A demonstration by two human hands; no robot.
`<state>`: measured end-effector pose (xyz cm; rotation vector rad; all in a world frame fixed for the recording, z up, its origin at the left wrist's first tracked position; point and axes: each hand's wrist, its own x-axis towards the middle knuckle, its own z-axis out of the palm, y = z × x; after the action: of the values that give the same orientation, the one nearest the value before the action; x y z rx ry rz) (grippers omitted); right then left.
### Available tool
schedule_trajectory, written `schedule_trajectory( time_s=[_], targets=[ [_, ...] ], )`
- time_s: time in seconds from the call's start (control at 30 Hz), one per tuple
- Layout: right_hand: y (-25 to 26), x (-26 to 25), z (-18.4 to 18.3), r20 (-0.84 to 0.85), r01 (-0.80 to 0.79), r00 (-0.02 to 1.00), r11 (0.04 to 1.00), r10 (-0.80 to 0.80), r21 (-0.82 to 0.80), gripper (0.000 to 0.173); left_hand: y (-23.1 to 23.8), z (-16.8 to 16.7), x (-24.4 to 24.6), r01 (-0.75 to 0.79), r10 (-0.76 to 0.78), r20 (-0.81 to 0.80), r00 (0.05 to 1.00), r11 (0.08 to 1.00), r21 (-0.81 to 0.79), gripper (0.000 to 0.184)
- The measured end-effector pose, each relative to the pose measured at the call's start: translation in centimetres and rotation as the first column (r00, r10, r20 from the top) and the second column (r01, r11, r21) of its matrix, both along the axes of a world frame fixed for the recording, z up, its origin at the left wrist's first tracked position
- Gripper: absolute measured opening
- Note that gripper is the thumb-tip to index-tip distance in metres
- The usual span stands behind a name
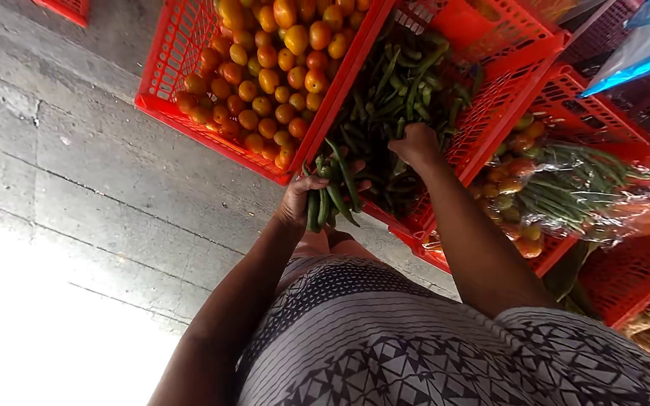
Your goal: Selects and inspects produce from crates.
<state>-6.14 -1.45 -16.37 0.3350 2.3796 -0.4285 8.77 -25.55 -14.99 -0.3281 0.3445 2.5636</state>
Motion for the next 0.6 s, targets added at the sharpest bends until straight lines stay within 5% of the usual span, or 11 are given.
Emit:
schedule_trajectory(
  time_s=[0.13,0.27,0.4,0.6],
  targets=[
    [1.0,0.2,5.4,-0.018,0.103,0.994,0.975,-0.108,-0.197,0.040,0.6,-0.1,-1.4,-0.030,0.029,-0.084,0.996,0.999,-0.014,0.078],
    [-0.1,3.0,12.3,-0.023,0.009,1.000,0.909,-0.020,-0.416,0.027,1.7,0.1,-3.2,-0.006,0.002,-0.075,0.997,0.999,-0.052,0.078],
    [-0.4,4.5,12.9,-0.096,-0.094,0.994,0.868,0.054,-0.488,0.024,3.2,0.8,-4.3,-0.061,0.057,-0.029,0.998,0.977,-0.203,0.072],
    [1.0,5.8,13.6,0.047,0.154,0.986,0.753,-0.162,-0.639,0.013,4.4,2.0,-4.6,-0.064,0.053,-0.064,0.996,0.981,-0.184,0.064]
  ],
)
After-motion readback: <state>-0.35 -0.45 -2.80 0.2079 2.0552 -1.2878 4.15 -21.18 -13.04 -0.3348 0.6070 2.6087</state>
